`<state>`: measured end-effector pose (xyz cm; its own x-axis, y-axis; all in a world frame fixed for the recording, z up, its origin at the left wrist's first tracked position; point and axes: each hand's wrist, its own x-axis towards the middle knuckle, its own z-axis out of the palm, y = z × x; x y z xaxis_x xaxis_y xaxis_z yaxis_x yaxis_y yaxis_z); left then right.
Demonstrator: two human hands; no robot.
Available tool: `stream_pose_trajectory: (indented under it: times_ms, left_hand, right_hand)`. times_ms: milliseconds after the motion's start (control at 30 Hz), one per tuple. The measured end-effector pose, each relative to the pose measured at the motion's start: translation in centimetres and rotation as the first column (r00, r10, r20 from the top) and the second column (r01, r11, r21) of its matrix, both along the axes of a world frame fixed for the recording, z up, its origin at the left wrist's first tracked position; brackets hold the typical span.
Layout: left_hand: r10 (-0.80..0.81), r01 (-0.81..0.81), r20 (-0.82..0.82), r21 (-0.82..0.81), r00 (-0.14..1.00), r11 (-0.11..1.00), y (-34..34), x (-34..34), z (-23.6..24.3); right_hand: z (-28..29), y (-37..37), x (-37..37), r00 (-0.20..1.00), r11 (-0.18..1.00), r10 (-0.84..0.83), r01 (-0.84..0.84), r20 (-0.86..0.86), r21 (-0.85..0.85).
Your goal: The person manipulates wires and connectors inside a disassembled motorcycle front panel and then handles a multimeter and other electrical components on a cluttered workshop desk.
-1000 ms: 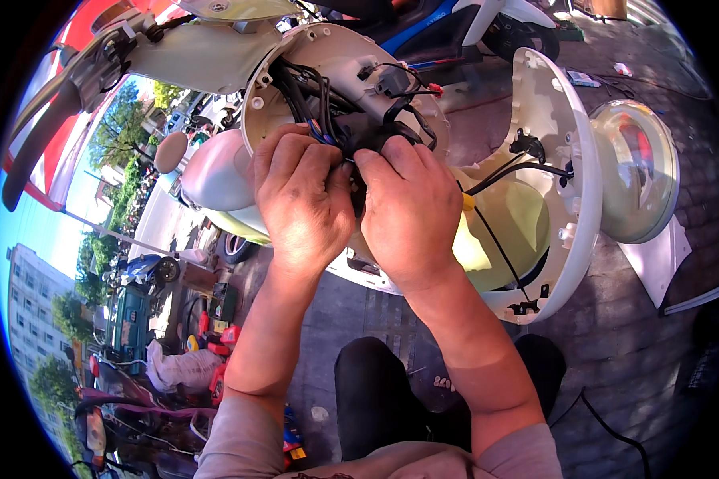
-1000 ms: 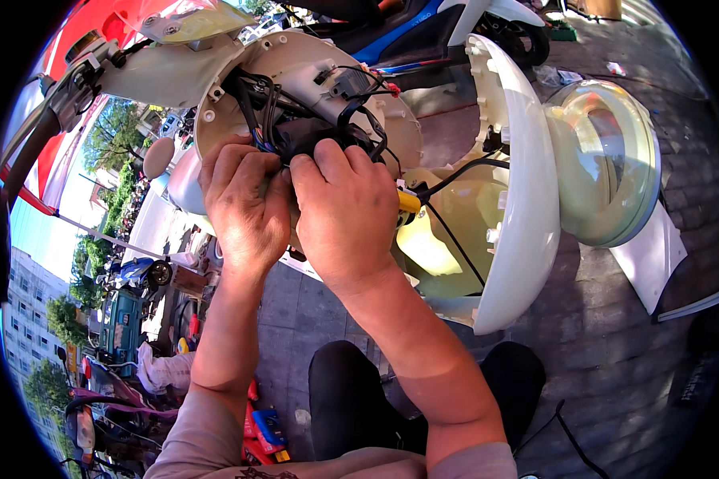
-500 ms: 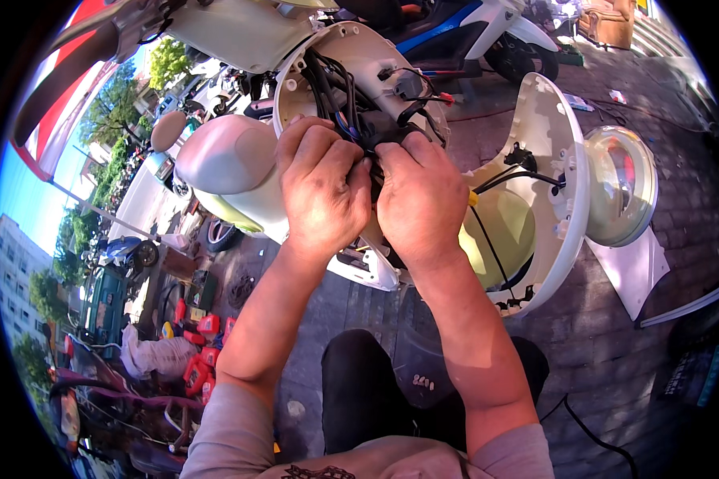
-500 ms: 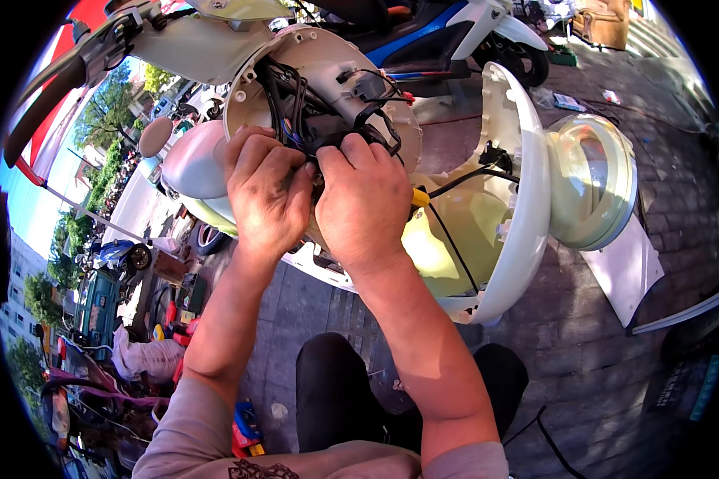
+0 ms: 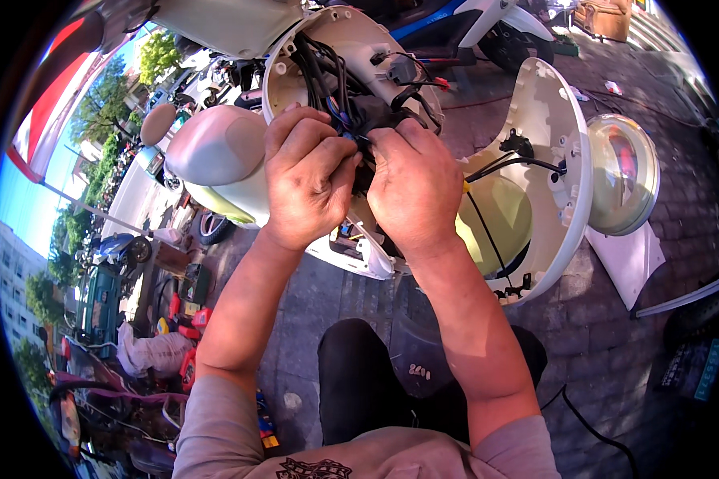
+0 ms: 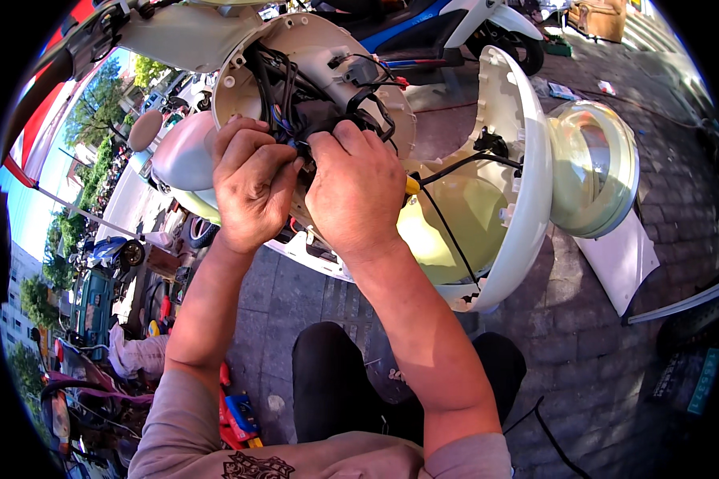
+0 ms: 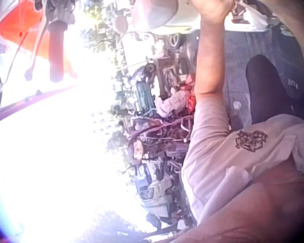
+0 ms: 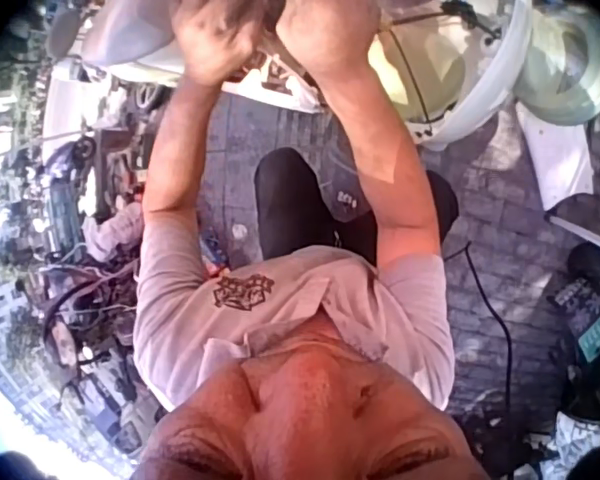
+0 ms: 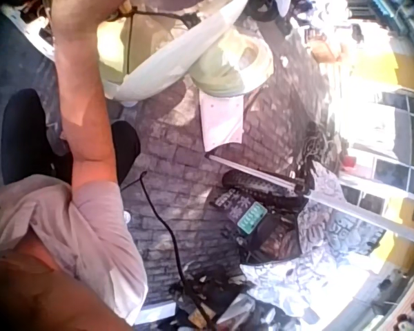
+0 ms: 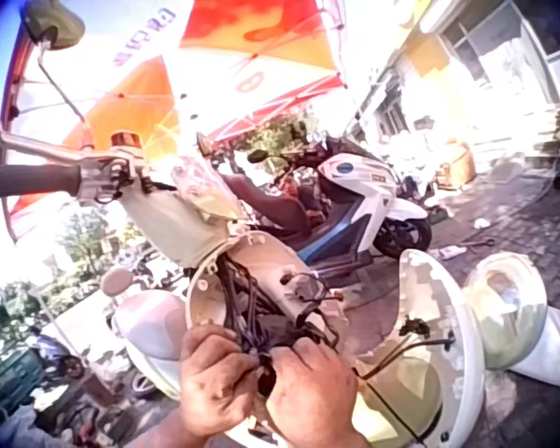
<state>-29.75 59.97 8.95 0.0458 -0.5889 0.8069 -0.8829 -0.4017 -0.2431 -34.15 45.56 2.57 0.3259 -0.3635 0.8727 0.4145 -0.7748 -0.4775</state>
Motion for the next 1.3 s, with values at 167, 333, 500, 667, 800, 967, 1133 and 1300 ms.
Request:
stream_pose_trajectory:
  times_ms: [167, 333, 500, 667, 800, 967, 1133, 1300]
  left_hand:
    - [-0.015, 0.016, 0.044, -0.011, 0.999, 1.0, 0.2, 0.7, -0.5]
    - [-0.056, 0.06, 0.079, -0.055, 0.995, 0.997, 0.1, 1.0, -1.0]
    - [-0.076, 0.085, 0.1, -0.093, 0.992, 0.992, 0.0, 1.2, -1.1]
    - [-0.056, 0.076, 0.112, -0.183, 0.992, 0.98, -0.2, 1.0, -2.4]
    - [-0.04, 0.058, 0.086, -0.214, 0.996, 0.975, -0.2, 0.5, -2.6]
    - [-0.021, 0.034, 0.068, -0.192, 0.997, 0.981, -0.1, 0.6, -3.0]
    - [0.015, 0.008, 0.102, -0.219, 0.995, 0.976, -0.2, 0.5, -2.5]
    - [0.026, -0.012, 0.06, -0.215, 0.998, 0.976, -0.1, 0.2, -2.4]
  right_hand:
    - [-0.5, -0.1, 0.1, 0.99, 0.984, 0.138, -0.138, 0.006, 0.114]
    - [-0.5, 0.4, 0.0, 0.969, 0.937, 0.246, -0.247, 0.036, 0.246]
    - [0.0, 1.5, -0.5, 0.93, 0.805, 0.366, -0.337, 0.039, 0.489]
    - [0.9, 1.6, -1.1, 0.938, 0.824, 0.346, -0.307, 0.006, 0.477]
    - [2.4, 1.4, -1.7, 0.874, 0.691, 0.483, -0.343, -0.053, 0.636]
    - [2.0, 1.1, -0.8, 0.852, 0.651, 0.517, -0.33, -0.082, 0.684]
    - [1.0, 1.1, 0.0, 0.853, 0.711, 0.504, -0.32, -0.137, 0.626]
    - [0.3, 1.9, 0.1, 0.81, 0.581, 0.586, -0.406, -0.015, 0.706]
